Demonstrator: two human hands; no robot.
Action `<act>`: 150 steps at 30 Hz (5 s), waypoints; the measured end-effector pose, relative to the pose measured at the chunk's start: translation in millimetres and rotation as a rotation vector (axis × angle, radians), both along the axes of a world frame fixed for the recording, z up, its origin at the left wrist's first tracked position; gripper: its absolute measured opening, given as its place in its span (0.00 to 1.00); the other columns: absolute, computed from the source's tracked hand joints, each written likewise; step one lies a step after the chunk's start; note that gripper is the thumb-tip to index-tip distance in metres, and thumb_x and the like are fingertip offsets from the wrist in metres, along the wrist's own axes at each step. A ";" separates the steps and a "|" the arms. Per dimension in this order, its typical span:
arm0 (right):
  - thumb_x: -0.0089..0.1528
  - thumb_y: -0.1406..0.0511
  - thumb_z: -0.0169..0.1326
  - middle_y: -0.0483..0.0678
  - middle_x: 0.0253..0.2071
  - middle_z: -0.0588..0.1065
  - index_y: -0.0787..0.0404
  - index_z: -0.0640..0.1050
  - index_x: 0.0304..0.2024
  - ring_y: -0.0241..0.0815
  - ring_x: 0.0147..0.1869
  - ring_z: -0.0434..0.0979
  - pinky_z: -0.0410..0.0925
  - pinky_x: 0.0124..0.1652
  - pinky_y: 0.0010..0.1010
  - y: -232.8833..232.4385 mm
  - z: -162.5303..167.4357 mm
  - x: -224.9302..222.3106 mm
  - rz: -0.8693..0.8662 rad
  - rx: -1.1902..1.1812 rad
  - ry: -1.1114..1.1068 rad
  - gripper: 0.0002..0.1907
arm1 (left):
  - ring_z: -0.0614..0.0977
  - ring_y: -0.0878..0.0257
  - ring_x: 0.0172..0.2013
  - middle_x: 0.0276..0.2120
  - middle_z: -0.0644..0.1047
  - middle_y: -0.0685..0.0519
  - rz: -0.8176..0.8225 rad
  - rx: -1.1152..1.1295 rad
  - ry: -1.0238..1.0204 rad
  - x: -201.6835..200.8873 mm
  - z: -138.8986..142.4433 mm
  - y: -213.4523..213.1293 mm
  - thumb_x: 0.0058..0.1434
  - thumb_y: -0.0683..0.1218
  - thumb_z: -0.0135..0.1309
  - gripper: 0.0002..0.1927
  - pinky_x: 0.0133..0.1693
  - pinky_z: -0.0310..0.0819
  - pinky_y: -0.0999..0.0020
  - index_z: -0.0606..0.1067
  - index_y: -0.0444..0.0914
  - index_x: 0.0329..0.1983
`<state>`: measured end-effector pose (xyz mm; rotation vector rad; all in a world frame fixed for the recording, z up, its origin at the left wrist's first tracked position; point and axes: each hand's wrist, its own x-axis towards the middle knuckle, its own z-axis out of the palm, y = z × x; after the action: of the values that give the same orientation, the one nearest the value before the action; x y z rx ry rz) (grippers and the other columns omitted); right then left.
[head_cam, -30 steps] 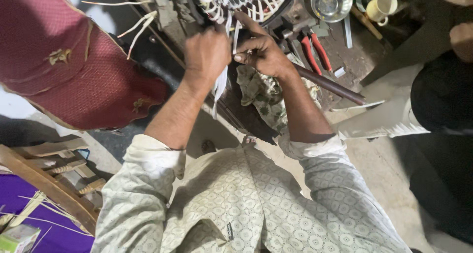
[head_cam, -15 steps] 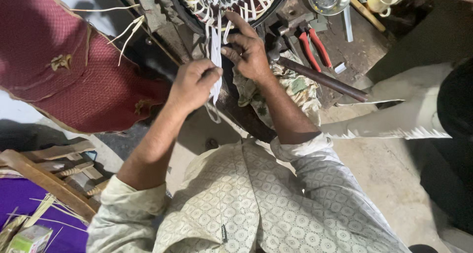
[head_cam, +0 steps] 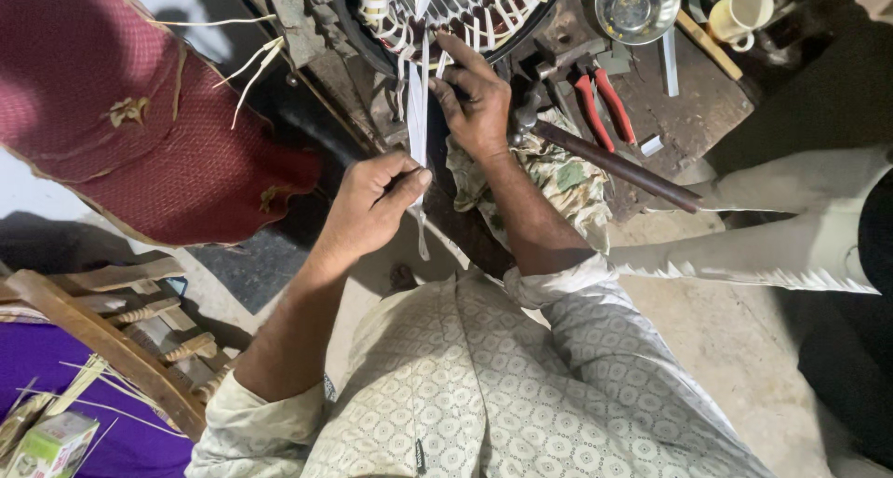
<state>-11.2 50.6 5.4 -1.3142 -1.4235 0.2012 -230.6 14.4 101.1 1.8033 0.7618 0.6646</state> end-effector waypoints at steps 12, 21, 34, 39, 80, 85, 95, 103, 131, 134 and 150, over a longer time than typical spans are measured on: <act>0.61 0.74 0.66 0.54 0.63 0.76 0.66 0.83 0.35 0.48 0.67 0.77 0.75 0.59 0.35 1.4 -5.8 9.0 0.119 -0.006 0.114 0.03 | 0.78 0.62 0.53 0.61 0.73 0.48 0.065 0.287 -0.403 16.8 1.0 19.1 0.69 0.40 0.59 0.05 0.50 0.76 0.69 0.76 0.33 0.40; 0.58 0.77 0.64 0.50 0.61 0.77 0.64 0.82 0.32 0.44 0.62 0.82 0.76 0.53 0.30 11.4 -13.8 5.4 0.053 -0.032 0.114 0.05 | 0.71 0.71 0.33 0.32 0.72 0.58 0.094 0.031 -0.305 53.9 -19.1 6.0 0.75 0.45 0.51 0.08 0.35 0.67 0.75 0.72 0.37 0.41; 0.58 0.70 0.71 0.52 0.62 0.75 0.62 0.77 0.56 0.48 0.59 0.82 0.78 0.53 0.33 12.2 20.3 24.0 0.122 0.029 -0.140 0.25 | 0.71 0.59 0.35 0.31 0.70 0.55 0.207 0.419 -0.200 40.1 -16.0 -14.0 0.75 0.45 0.52 0.08 0.44 0.64 0.63 0.72 0.38 0.40; 0.61 0.65 0.67 0.47 0.62 0.76 0.53 0.75 0.65 0.47 0.52 0.84 0.78 0.49 0.34 20.9 23.2 29.4 0.001 0.121 -0.597 0.29 | 0.77 0.50 0.34 0.31 0.75 0.48 0.035 0.578 -0.149 50.9 2.7 6.0 0.73 0.43 0.53 0.06 0.44 0.69 0.56 0.73 0.35 0.41; 0.73 0.64 0.55 0.55 0.43 0.81 0.65 0.76 0.62 0.50 0.44 0.82 0.75 0.41 0.34 -116.2 91.9 109.0 -0.148 -0.316 -0.195 0.17 | 0.77 0.50 0.32 0.29 0.75 0.49 -0.111 0.338 -0.168 23.7 -22.4 -2.5 0.67 0.42 0.56 0.06 0.42 0.68 0.57 0.73 0.35 0.35; 0.75 0.64 0.52 0.53 0.35 0.80 0.69 0.77 0.57 0.45 0.36 0.83 0.77 0.37 0.33 -74.1 102.7 61.0 -0.037 -0.212 0.758 0.13 | 0.75 0.52 0.29 0.26 0.73 0.50 -0.193 0.281 -0.220 13.6 -24.6 7.4 0.65 0.41 0.58 0.07 0.43 0.68 0.56 0.72 0.36 0.33; 0.79 0.71 0.48 0.52 0.52 0.80 0.65 0.75 0.60 0.46 0.47 0.83 0.83 0.49 0.31 -61.3 154.6 45.9 -0.229 -0.167 0.029 0.09 | 0.76 0.52 0.30 0.25 0.73 0.51 -0.354 0.167 -0.249 -0.5 -24.4 23.9 0.64 0.41 0.59 0.07 0.43 0.67 0.58 0.73 0.37 0.32; 0.71 0.71 0.53 0.58 0.47 0.80 0.69 0.74 0.61 0.49 0.43 0.82 0.76 0.42 0.38 -46.7 160.0 41.0 -0.159 -0.500 -0.514 0.16 | 0.75 0.52 0.33 0.28 0.74 0.50 -0.330 0.150 -0.278 -9.8 -24.9 30.7 0.64 0.43 0.60 0.07 0.41 0.68 0.59 0.74 0.36 0.33; 0.69 0.62 0.55 0.51 0.43 0.81 0.59 0.81 0.51 0.42 0.42 0.83 0.75 0.35 0.34 -104.8 12.8 55.3 0.218 -0.453 -0.045 0.11 | 0.77 0.52 0.32 0.27 0.75 0.48 -0.178 0.407 -0.095 29.0 -5.6 -10.2 0.64 0.44 0.61 0.09 0.45 0.69 0.56 0.73 0.36 0.32; 0.70 0.59 0.56 0.49 0.35 0.80 0.61 0.83 0.44 0.38 0.34 0.79 0.71 0.32 0.33 -64.7 18.2 27.4 0.343 -0.445 0.170 0.12 | 0.79 0.51 0.36 0.30 0.76 0.48 -0.152 0.518 -0.107 37.7 -3.8 -17.7 0.66 0.44 0.59 0.08 0.51 0.72 0.53 0.74 0.35 0.36; 0.64 0.62 0.61 0.50 0.32 0.78 0.61 0.79 0.33 0.42 0.33 0.77 0.72 0.35 0.36 -75.3 54.7 2.8 0.579 -0.322 -0.230 0.09 | 0.81 0.40 0.36 0.33 0.81 0.40 0.366 0.436 0.419 60.1 -30.5 48.7 0.65 0.55 0.61 0.16 0.37 0.73 0.48 0.80 0.37 0.39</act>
<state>-8.3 -24.7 60.1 -1.1694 -2.0124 0.7057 -170.5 63.1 70.6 2.2635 1.3310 0.7373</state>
